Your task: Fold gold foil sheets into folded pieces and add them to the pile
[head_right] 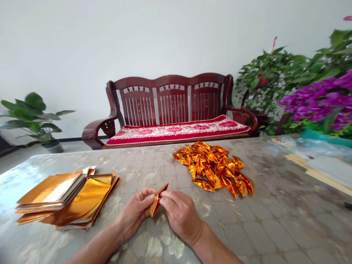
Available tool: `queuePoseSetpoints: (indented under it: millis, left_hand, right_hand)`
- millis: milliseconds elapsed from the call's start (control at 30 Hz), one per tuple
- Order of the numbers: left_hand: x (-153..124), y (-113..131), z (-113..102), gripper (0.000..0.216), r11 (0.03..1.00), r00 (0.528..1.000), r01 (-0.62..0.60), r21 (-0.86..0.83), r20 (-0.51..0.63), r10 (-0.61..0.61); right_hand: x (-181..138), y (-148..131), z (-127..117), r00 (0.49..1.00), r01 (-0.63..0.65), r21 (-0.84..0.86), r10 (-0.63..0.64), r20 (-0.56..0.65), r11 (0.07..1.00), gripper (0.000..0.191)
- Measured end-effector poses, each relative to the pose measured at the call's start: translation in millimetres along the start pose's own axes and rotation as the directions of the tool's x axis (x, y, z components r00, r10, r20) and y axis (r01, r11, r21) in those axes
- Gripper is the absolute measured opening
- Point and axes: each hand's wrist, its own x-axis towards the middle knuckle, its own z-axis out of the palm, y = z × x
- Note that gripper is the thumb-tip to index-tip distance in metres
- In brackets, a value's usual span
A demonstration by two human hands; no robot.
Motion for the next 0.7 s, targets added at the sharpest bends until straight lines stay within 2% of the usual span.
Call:
queuePoseSetpoints:
  millis: [233, 433, 600, 700]
  left_hand:
    - [4, -3, -5, 0.036, 0.994, 0.999, -0.027, -0.108, 0.027, 0.03]
    - [0, -2, -4, 0.038, 0.995, 0.999, -0.024, -0.099, 0.019, 0.026]
    - [-1, -3, 1, 0.035, 0.989, 0.998, -0.063, -0.132, -0.002, 0.063]
    - [-1, -3, 2, 0.035, 0.988, 0.996, -0.089, -0.124, 0.008, 0.091]
  right_hand:
    - [4, -5, -4, 0.997, -0.036, 0.094, 0.029, 0.073, 0.995, 0.039]
    - [8, -7, -10, 0.991, -0.088, 0.223, 0.063, 0.118, 0.971, 0.033]
    - [9, -11, -8, 0.981, -0.196, 0.268, 0.192, 0.041, 0.943, 0.025]
    - [8, -13, -3, 0.942, -0.325, 0.243, 0.335, -0.001, 0.914, 0.015]
